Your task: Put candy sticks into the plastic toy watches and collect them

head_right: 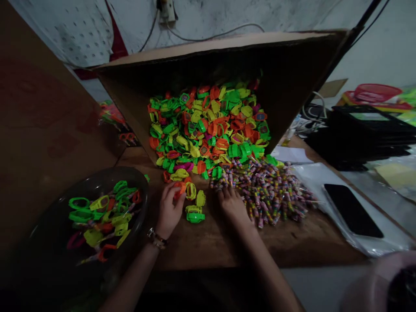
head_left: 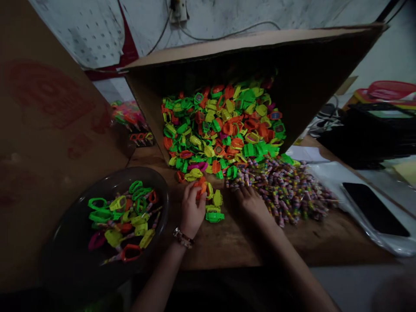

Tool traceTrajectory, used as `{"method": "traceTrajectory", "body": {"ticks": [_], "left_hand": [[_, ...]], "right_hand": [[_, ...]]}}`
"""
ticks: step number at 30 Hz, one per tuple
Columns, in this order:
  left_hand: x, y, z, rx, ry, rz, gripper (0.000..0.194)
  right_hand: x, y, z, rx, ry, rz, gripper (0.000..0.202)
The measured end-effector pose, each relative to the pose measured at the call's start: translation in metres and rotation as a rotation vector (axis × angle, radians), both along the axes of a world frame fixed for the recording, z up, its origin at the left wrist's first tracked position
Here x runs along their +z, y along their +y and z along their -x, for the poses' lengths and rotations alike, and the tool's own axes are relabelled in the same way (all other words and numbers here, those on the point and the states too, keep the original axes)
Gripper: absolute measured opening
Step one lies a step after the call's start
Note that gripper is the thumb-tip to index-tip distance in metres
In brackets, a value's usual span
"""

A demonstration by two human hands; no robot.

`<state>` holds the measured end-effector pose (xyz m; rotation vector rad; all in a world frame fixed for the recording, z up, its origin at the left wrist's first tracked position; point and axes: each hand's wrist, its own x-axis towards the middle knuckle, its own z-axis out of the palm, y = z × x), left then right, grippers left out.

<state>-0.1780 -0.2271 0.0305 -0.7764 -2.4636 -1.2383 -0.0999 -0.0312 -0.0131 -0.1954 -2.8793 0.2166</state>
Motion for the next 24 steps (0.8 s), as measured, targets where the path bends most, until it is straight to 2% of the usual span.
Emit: {"method": "traceTrajectory", "body": {"ticks": [4, 6, 7, 8, 12, 14, 17, 21, 24], "left_hand": [[0.023, -0.001, -0.016, -0.107, -0.001, -0.084, 0.018], [0.032, -0.003, -0.022, -0.153, -0.01, -0.103, 0.018], [0.035, -0.004, -0.024, -0.177, -0.015, -0.108, 0.017], [0.038, -0.005, -0.026, -0.199, -0.018, -0.11, 0.017], [0.047, -0.008, -0.032, -0.252, -0.015, -0.084, 0.015], [0.051, -0.008, -0.033, -0.27, 0.008, -0.063, 0.015], [0.058, -0.01, -0.035, -0.292, 0.055, -0.032, 0.015], [0.063, -0.012, -0.039, -0.295, 0.085, -0.008, 0.015], [0.066, -0.013, -0.04, -0.308, 0.115, -0.001, 0.016]], "right_hand": [[0.001, -0.003, 0.005, 0.003, 0.124, 0.141, 0.027], [0.013, -0.011, 0.0, -0.013, 0.204, 0.216, 0.024], [0.023, -0.017, -0.004, -0.012, 0.267, 0.316, 0.024], [0.033, -0.024, -0.008, -0.001, 0.341, 0.474, 0.025], [0.075, -0.054, -0.021, 0.021, 0.548, 1.326, 0.025], [0.087, -0.062, -0.024, 0.001, 0.526, 1.51, 0.027], [0.092, -0.064, -0.028, 0.023, 0.488, 1.521, 0.028], [0.086, -0.061, -0.033, 0.056, 0.499, 1.284, 0.035], [0.085, -0.063, -0.036, 0.101, 0.444, 1.226, 0.035]]}}
